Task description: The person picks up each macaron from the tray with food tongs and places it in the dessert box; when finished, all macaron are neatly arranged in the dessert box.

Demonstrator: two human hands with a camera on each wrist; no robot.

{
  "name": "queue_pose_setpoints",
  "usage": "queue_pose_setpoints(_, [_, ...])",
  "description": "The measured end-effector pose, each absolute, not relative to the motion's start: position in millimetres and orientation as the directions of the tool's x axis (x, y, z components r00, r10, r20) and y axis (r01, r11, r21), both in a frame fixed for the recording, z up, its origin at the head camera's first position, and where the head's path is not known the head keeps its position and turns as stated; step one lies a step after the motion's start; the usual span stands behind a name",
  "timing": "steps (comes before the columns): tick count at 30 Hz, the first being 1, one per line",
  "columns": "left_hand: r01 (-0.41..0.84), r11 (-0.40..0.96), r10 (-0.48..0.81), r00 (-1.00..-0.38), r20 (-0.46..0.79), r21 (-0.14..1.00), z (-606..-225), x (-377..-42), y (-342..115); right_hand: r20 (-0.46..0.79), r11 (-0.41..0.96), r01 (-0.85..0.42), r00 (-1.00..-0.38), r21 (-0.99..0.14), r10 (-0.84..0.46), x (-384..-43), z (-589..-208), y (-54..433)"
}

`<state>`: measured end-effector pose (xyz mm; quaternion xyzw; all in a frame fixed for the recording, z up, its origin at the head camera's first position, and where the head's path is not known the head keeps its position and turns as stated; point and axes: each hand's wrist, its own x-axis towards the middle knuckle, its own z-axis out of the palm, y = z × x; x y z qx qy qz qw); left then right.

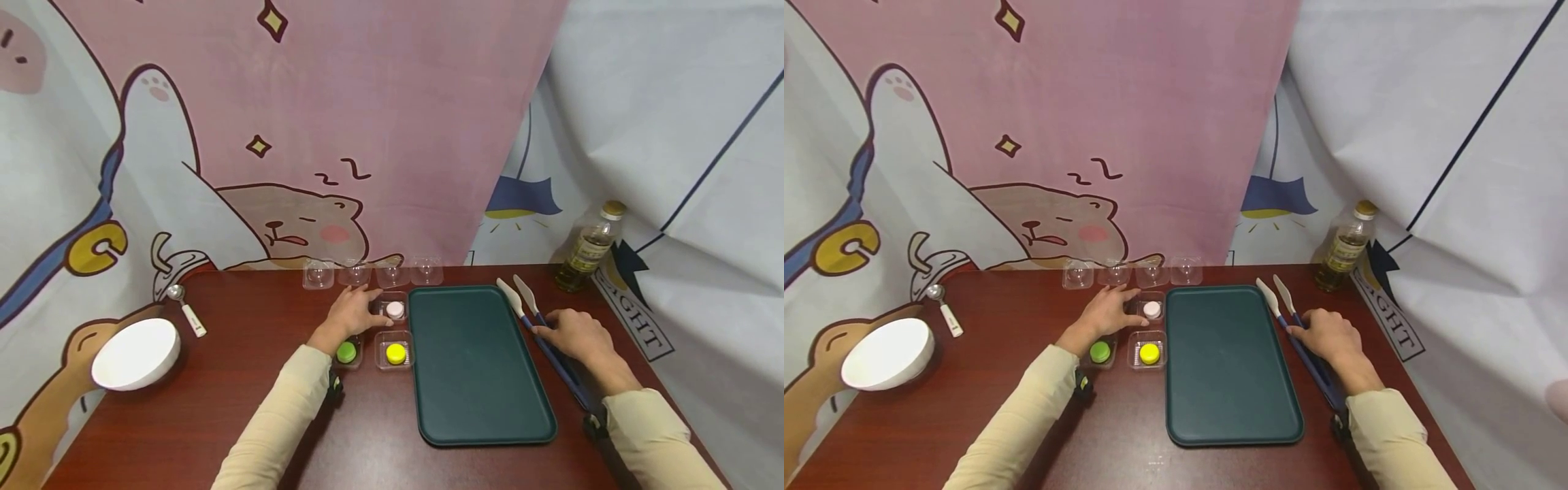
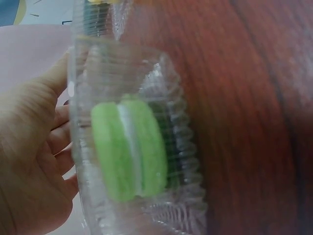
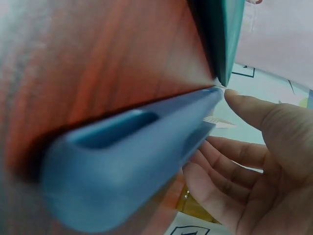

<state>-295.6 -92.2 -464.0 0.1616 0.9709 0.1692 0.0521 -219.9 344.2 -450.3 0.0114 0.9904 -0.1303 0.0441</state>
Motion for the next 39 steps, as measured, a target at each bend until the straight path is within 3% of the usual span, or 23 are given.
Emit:
queue_pose_setpoints(9, [0.292, 0.891, 0.327, -0.944, -0.045, 0.348, -465, -295, -94, 0.049, 0.948, -0.020, -0.999, -0.317, -0.005, -234, -441, 332])
queue_pose_setpoints(16, [0.303, 0.892, 0.337, -0.940, -0.048, 0.336, -466, -295, -93, 0.104, 0.892, -0.068, -0.994, -0.448, -0.023, -249, -436, 304])
queue_pose_setpoints(24, [0.337, 0.895, 0.358, -0.933, -0.019, 0.293, -468, -298, -92, 0.051, 0.803, -0.094, -0.996, -0.588, -0.079, -271, -436, 284])
queue_pose_setpoints(30, [0.326, 0.903, 0.346, -0.938, -0.022, 0.280, -466, -299, -94, -0.066, 0.682, -0.011, -0.994, -0.731, -0.087, -289, -438, 267])
queue_pose_setpoints(39, [0.331, 0.903, 0.352, -0.936, -0.027, 0.275, -464, -299, -93, -0.146, 0.621, 0.078, -0.988, -0.780, -0.059, -315, -450, 236])
